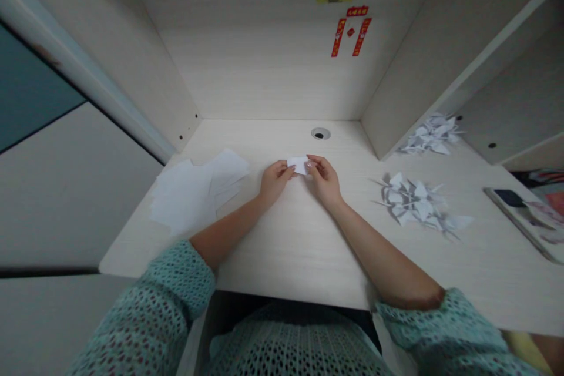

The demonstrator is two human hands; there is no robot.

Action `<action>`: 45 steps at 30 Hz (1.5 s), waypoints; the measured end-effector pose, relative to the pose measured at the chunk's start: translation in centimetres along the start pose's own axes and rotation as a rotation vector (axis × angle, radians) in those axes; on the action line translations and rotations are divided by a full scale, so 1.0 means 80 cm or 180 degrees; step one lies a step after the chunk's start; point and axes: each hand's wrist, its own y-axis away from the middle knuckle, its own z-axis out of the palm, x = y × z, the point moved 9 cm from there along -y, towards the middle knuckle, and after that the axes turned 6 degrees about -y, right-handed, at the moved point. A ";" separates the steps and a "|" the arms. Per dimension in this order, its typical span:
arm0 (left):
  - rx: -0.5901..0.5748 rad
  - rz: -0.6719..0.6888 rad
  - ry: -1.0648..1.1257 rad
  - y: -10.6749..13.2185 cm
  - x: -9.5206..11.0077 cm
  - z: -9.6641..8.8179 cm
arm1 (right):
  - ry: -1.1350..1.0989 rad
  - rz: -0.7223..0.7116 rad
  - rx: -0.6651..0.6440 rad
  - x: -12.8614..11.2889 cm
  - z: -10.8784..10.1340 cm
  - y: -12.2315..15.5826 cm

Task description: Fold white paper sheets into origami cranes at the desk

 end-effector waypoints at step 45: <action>-0.0352 0.0445 -0.0450 0.008 0.021 0.003 | 0.0177 0.0135 -0.0730 -0.010 0.010 0.000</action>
